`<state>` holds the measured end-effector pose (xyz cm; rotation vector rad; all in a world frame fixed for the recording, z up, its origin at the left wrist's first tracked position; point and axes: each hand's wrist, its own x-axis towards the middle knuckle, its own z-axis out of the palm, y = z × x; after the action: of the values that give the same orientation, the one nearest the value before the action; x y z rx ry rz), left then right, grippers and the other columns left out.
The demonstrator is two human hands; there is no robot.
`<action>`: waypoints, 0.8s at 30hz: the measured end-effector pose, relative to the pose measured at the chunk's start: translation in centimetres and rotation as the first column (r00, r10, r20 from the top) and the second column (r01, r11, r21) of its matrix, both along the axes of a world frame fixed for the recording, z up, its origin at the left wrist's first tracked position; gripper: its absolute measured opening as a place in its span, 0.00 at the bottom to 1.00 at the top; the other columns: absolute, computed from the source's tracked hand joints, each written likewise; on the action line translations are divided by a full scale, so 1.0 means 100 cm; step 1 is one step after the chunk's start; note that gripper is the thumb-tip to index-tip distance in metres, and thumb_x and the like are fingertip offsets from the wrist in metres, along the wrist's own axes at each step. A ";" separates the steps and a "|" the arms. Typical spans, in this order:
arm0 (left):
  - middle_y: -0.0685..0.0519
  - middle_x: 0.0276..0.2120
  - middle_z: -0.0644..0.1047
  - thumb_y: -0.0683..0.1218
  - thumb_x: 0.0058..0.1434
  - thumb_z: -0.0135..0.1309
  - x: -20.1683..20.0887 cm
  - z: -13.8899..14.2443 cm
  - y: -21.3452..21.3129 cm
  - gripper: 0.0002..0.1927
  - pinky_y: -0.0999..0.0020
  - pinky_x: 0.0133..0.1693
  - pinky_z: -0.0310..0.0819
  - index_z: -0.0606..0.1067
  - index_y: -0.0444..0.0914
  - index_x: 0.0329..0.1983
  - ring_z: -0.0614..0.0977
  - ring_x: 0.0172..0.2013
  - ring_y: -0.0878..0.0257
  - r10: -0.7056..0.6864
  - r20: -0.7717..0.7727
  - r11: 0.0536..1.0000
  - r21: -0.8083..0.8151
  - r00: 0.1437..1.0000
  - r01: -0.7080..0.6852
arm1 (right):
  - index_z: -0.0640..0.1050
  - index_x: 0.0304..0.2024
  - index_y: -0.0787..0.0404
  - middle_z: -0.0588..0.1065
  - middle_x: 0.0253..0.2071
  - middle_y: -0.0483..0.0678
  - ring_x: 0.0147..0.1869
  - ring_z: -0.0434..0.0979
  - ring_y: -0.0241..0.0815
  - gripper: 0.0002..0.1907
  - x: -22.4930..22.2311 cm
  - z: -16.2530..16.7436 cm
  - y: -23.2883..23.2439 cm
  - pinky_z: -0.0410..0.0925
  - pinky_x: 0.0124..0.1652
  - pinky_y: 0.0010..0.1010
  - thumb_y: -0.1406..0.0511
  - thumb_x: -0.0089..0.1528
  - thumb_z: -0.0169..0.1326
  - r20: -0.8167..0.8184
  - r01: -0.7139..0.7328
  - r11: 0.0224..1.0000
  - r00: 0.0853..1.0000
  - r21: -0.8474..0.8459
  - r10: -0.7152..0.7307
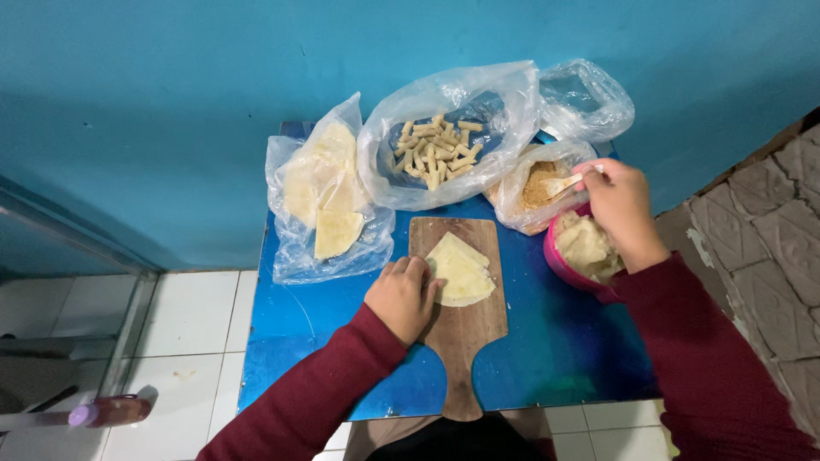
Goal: The person folds thin dough wrappers on a wooden board, pressing them flat, then scoops filling from a pink bowl with a spoon onto a wrapper and folds the wrapper over the filling, repeating the process for successive wrappers.
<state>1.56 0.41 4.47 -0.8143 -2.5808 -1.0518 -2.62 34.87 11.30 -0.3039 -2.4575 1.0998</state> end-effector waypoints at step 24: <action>0.44 0.33 0.77 0.48 0.63 0.56 0.001 -0.002 0.000 0.11 0.54 0.41 0.74 0.74 0.34 0.35 0.78 0.36 0.45 -0.016 -0.001 1.000 -0.016 1.000 0.016 | 0.81 0.47 0.65 0.78 0.35 0.42 0.29 0.62 0.24 0.09 0.007 -0.002 0.018 0.55 0.30 0.18 0.69 0.69 0.51 -0.049 0.012 0.910 0.998 -0.415 -0.036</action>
<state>1.65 0.40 4.28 -0.8402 -2.5893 -1.0367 -1.95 36.62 11.06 -0.4224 -2.1456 1.5959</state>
